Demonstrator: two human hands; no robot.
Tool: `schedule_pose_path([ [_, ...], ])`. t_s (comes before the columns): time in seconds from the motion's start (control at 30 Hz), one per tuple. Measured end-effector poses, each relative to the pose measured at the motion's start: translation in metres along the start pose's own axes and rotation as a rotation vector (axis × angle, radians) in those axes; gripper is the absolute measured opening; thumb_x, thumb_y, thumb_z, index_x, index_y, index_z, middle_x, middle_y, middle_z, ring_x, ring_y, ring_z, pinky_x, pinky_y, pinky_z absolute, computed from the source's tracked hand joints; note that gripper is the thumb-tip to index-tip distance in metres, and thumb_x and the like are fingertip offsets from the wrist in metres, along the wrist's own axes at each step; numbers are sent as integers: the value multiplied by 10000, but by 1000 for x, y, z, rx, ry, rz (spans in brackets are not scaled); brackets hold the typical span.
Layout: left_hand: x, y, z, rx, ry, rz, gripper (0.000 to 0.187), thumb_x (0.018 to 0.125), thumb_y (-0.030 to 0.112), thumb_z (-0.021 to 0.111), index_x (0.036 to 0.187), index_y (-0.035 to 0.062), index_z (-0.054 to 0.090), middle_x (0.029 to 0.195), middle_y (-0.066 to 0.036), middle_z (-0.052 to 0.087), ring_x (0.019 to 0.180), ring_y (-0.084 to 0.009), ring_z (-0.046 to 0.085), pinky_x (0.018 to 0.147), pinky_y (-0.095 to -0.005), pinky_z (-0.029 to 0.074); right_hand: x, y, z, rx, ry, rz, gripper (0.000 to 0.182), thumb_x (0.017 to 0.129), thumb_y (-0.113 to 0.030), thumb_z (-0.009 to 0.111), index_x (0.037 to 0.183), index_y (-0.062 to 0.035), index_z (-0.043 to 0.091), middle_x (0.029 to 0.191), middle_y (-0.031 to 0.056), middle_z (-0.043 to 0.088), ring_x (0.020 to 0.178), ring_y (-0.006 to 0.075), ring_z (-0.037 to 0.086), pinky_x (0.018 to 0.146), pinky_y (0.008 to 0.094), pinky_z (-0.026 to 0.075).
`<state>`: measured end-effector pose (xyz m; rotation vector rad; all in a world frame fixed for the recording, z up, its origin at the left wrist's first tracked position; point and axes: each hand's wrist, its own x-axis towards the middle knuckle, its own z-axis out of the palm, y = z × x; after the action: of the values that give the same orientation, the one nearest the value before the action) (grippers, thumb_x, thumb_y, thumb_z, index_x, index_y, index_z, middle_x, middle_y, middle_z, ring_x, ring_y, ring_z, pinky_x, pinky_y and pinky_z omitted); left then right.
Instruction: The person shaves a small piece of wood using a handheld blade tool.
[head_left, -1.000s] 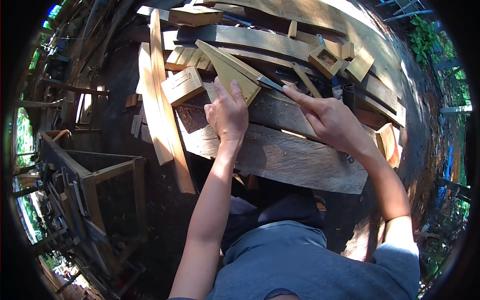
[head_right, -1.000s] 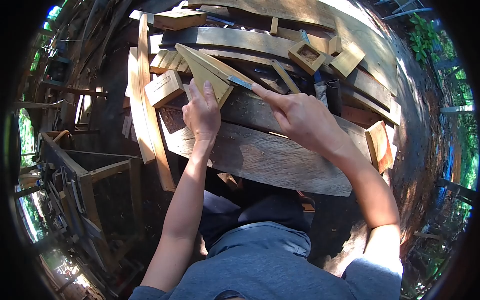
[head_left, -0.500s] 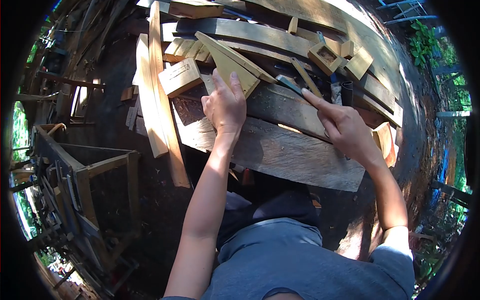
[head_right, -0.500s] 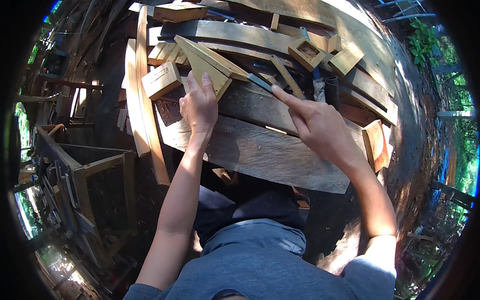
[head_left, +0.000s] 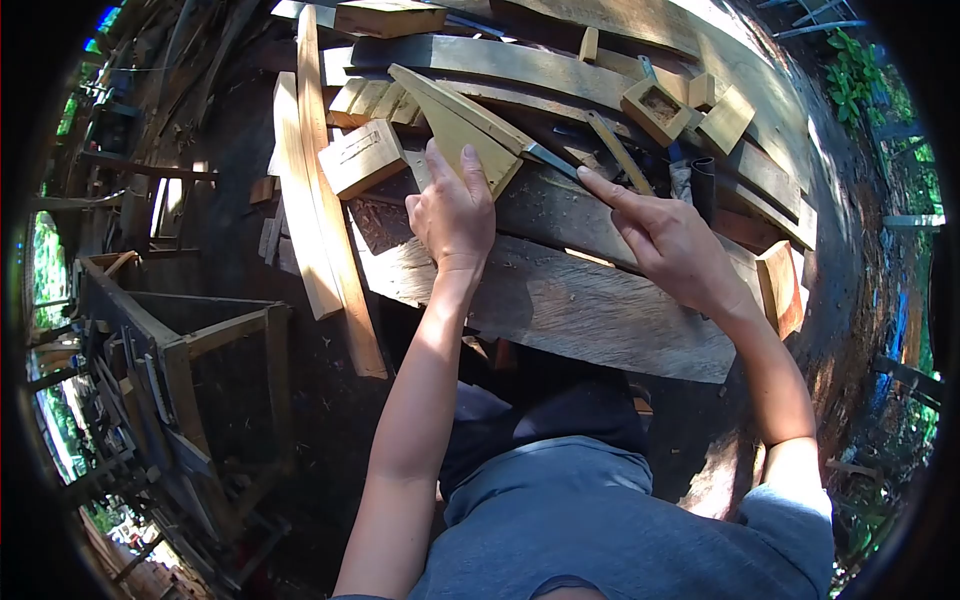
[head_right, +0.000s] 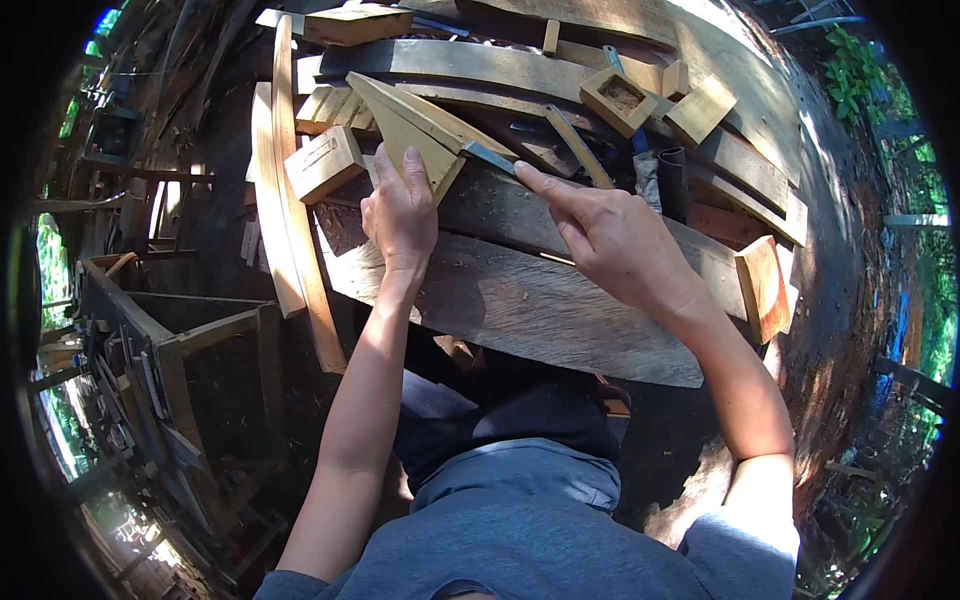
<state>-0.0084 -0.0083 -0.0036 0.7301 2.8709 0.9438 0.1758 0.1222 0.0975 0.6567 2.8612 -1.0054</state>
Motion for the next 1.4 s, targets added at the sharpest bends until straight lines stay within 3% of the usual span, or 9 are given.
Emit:
schedule_pose_path([
  [0.07,0,-1,1,-6,-1,6,565,1028,441,371,1390,12,429,838,-200,725,831,-370,687,876,-408,426,1,1,0,28,-12,18,565,921,-99,509,1463,-254,468,891,203,660,814,388,644,756,468,510],
  [0.13,0,0,0,-18,3,9,564,1029,440,371,1389,10,428,842,-200,725,826,-369,686,872,-406,426,1,4,4,58,45,-44,647,876,10,479,1484,-209,458,676,120,449,577,203,457,635,310,450],
  [0.57,0,1,-1,-53,1,16,545,1033,416,385,1388,4,417,871,-191,729,842,-350,694,882,-408,415,2,0,-1,-59,-13,-32,636,888,-6,496,1483,-229,458,699,144,485,596,281,492,680,347,484],
  [0.63,0,1,0,-59,13,34,544,1033,415,384,1386,2,417,869,-189,730,841,-351,694,883,-408,415,4,-1,6,-67,-50,-14,554,908,-77,513,1440,-231,499,928,205,678,845,380,664,788,470,531],
  [0.83,-2,3,-3,-40,-3,11,542,1032,411,385,1380,-2,419,868,-187,730,837,-353,695,884,-405,415,-4,-16,-18,13,-69,126,540,930,-90,508,1450,-235,490,869,209,658,780,376,653,743,470,498],
  [0.97,-1,3,-3,-66,11,33,536,1030,407,390,1375,-2,423,867,-189,729,830,-356,693,873,-403,415,5,-5,-9,18,-40,56,549,930,-81,502,1456,-235,483,831,214,642,749,376,641,720,472,478],
  [1.03,-1,1,-1,-63,22,35,535,1030,407,393,1374,-1,423,864,-189,729,827,-356,693,869,-404,415,7,1,-1,21,47,-39,638,858,11,493,1456,-210,498,652,111,398,547,208,426,605,290,419],
  [1.27,-1,0,-1,-11,17,33,538,1028,415,401,1378,6,415,848,-194,726,809,-361,694,853,-407,422,10,-7,-10,-58,-4,-22,642,863,4,492,1463,-222,487,667,126,465,554,230,473,614,304,435],
  [1.4,-2,1,0,-16,36,56,541,1029,415,397,1383,7,408,845,-192,727,807,-365,693,859,-409,428,21,-7,1,-131,33,-39,565,904,-45,513,1442,-216,507,760,199,596,659,331,608,665,402,481],
])
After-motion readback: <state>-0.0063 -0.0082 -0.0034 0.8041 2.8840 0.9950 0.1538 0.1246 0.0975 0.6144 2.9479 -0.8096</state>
